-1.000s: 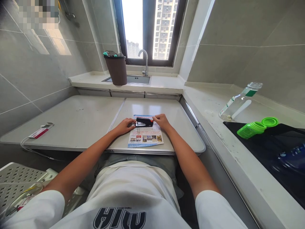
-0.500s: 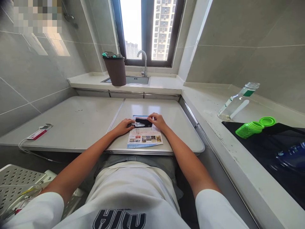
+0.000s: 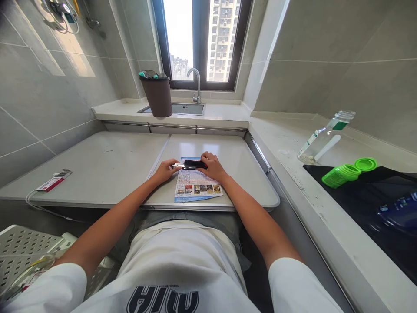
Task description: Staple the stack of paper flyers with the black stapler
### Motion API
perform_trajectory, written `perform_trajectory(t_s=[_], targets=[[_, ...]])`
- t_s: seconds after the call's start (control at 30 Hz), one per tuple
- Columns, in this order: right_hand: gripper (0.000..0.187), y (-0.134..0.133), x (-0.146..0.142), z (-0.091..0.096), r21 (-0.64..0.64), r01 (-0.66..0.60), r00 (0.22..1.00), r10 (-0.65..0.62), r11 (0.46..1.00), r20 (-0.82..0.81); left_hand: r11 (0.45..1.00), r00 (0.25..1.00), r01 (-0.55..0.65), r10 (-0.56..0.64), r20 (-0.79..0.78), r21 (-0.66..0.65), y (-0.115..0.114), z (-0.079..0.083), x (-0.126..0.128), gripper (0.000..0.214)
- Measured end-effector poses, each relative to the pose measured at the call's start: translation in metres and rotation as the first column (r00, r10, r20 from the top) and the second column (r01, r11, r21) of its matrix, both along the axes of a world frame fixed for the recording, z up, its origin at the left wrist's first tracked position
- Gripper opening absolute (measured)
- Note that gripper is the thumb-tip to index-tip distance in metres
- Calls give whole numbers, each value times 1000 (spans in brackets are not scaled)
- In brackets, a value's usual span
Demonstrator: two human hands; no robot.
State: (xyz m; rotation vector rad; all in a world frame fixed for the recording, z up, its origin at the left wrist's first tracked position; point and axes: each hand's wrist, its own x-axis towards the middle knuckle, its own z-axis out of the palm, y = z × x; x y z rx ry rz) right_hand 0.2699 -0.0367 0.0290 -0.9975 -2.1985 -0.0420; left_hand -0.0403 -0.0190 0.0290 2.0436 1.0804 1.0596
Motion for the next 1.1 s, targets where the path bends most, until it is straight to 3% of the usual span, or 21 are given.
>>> perform_trajectory(t_s=[0.13,0.27,0.43,0.57,0.87,1.1], targets=[[13,-8,-5,2,69,-58,997,55,996,51,952,969,104,-32,247,-287,3,-1,-1,45],[19,-9,-11,1,172,-119,973,81,978,214,887,928,214,-54,368,-409,7,-4,-2,58],[34,-11,-16,0,316,-97,916,-39,944,398,819,889,253,13,458,-515,13,-6,-7,42],[41,-13,-19,-1,416,-52,891,-146,908,429,794,863,263,60,502,-547,13,-5,-9,23],[45,-17,-20,3,208,-53,921,-33,977,389,696,811,346,115,574,-629,8,2,-12,18],[45,-18,-19,5,210,-13,944,-57,978,326,688,818,321,146,557,-651,10,1,-13,15]])
